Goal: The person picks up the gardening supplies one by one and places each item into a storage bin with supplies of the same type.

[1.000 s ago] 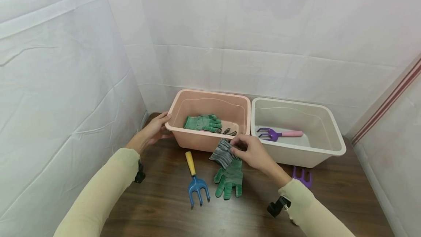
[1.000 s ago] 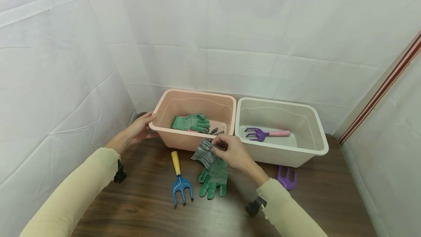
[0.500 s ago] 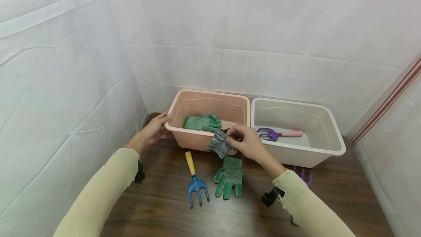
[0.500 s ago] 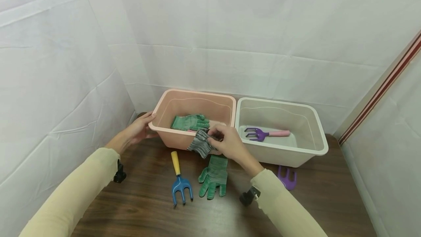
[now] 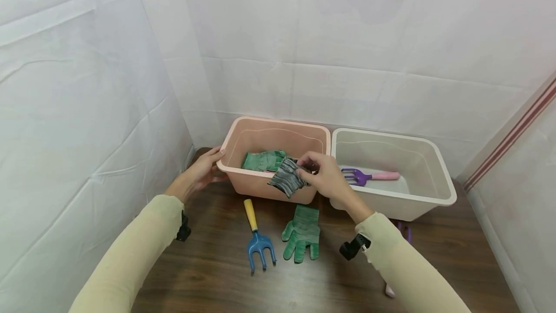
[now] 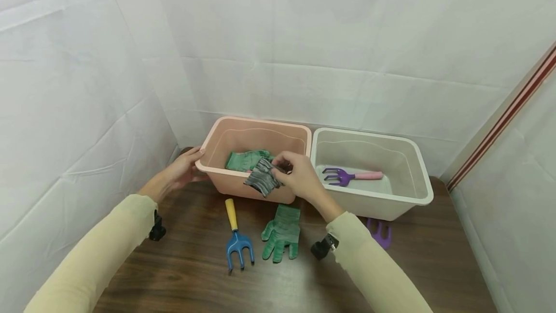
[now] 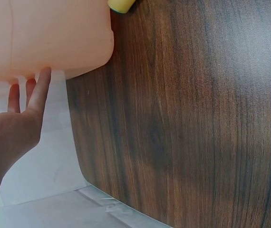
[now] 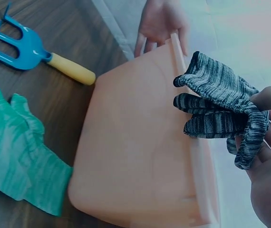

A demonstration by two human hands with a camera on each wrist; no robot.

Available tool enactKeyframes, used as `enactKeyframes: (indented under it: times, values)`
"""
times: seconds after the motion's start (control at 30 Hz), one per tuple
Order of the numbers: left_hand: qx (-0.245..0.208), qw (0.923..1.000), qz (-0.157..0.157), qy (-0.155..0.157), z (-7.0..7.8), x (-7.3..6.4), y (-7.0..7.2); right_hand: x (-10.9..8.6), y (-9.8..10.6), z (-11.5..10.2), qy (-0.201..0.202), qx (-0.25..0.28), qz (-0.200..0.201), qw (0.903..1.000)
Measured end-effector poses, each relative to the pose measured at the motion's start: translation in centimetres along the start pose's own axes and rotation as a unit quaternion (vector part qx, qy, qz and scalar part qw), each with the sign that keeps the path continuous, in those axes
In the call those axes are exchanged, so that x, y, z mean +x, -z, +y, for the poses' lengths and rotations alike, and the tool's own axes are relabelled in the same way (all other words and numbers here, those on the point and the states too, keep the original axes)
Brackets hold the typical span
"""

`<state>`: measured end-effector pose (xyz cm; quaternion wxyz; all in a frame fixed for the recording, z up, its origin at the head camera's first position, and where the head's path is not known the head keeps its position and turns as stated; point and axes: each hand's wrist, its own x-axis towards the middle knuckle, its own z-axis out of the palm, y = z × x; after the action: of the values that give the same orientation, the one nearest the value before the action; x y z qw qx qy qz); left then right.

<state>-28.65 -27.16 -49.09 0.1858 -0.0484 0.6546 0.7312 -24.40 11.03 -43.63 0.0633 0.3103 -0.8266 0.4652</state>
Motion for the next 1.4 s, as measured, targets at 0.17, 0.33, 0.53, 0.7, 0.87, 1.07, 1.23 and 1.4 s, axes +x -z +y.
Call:
enactKeyframes:
  times: [0.17, 0.33, 0.53, 0.7, 0.87, 1.07, 1.23, 1.4]
  values:
    - [0.000, 1.0000, -0.002, 0.000, 0.1, -0.1, -0.1, 1.1, 0.6, -0.5, 0.003, -0.006, 0.006, 1.0000]
    - [0.002, 1.0000, -0.005, 0.005, 0.0, -0.1, -0.1, 1.6, 0.8, -0.6, -0.015, -0.006, 0.015, 0.9998]
    - [0.003, 1.0000, -0.004, 0.002, 0.0, 0.0, -0.1, 2.3, 1.0, -0.6, -0.021, -0.001, 0.024, 0.9995]
    - [-0.002, 1.0000, -0.003, 0.001, 0.0, -0.1, 0.0, 2.8, 0.9, -0.3, -0.030, -0.004, 0.025, 0.9992]
    - [-0.001, 1.0000, -0.002, 0.001, 0.0, -0.2, 0.1, 3.1, 0.8, 0.1, -0.037, 0.000, 0.030, 0.9989]
    - [-0.001, 1.0000, -0.001, 0.002, 0.1, -0.3, -0.1, 3.4, 0.6, 1.0, -0.050, 0.014, 0.040, 0.9978]
    - [0.001, 1.0000, 0.000, 0.000, 0.2, -0.3, -0.2, 3.5, 0.4, 1.9, -0.064, 0.013, 0.054, 0.9964]
    - [0.003, 1.0000, -0.001, 0.003, 0.2, -0.4, -0.1, 3.6, 0.0, 2.8, -0.082, 0.015, 0.067, 0.9943]
